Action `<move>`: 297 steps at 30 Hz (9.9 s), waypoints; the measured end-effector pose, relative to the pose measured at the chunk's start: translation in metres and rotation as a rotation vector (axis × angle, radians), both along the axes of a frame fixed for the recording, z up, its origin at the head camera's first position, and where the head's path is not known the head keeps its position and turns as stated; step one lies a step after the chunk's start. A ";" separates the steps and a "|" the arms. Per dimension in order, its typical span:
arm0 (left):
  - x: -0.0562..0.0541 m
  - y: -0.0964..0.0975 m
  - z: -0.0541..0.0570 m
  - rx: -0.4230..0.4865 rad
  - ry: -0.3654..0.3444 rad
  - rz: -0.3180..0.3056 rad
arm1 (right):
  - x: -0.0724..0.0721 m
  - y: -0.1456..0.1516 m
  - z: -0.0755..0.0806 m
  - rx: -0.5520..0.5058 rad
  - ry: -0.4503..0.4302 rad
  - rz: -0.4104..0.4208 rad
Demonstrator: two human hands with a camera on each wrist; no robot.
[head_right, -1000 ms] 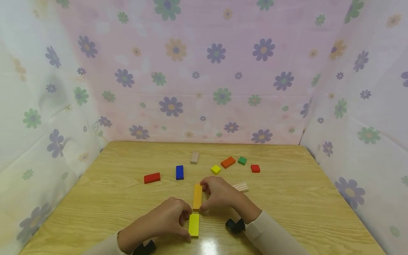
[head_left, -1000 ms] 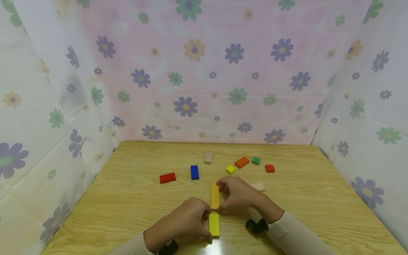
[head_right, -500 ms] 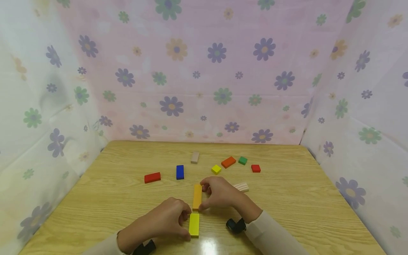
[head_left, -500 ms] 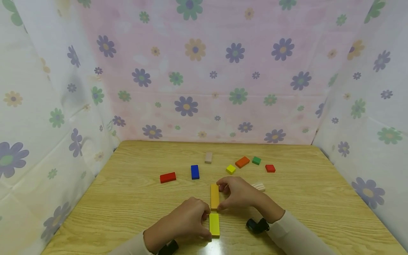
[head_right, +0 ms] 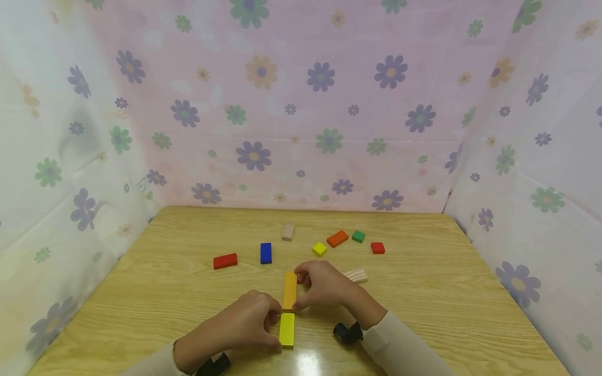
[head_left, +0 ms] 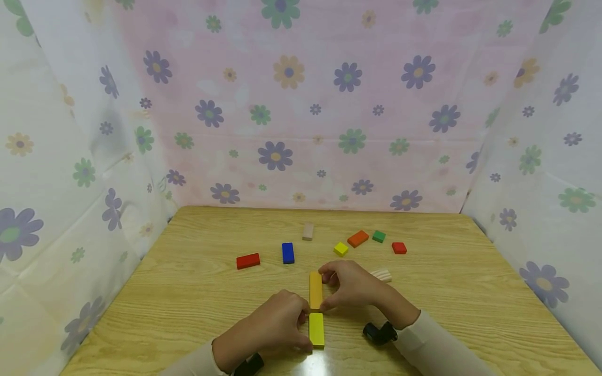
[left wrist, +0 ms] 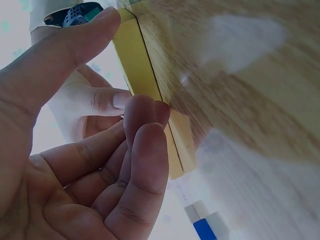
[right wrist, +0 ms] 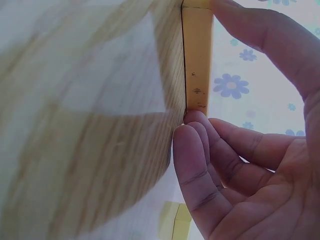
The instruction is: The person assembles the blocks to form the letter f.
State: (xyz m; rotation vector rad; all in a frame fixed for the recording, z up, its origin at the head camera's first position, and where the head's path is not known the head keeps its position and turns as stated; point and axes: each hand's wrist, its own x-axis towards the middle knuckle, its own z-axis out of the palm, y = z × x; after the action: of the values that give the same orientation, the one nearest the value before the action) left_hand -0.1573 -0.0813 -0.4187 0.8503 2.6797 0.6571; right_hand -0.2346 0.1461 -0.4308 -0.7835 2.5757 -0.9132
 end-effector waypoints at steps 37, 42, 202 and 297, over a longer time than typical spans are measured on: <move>-0.002 0.000 -0.001 -0.030 0.035 0.005 | 0.001 -0.002 0.001 0.015 -0.004 0.008; -0.002 0.000 -0.001 -0.023 0.035 0.004 | 0.001 -0.002 0.001 0.019 0.001 0.007; -0.034 -0.018 0.018 0.086 0.111 0.083 | 0.008 -0.007 0.004 0.042 -0.031 -0.017; -0.149 -0.046 -0.008 0.163 -0.123 0.387 | 0.009 -0.008 0.005 0.030 -0.066 -0.017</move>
State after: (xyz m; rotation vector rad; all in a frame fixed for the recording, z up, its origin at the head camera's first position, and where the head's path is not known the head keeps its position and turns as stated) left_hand -0.3062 -0.1278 -0.4269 0.3078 2.7245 0.9891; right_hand -0.2260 0.1380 -0.4256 -0.7119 2.5369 -0.8880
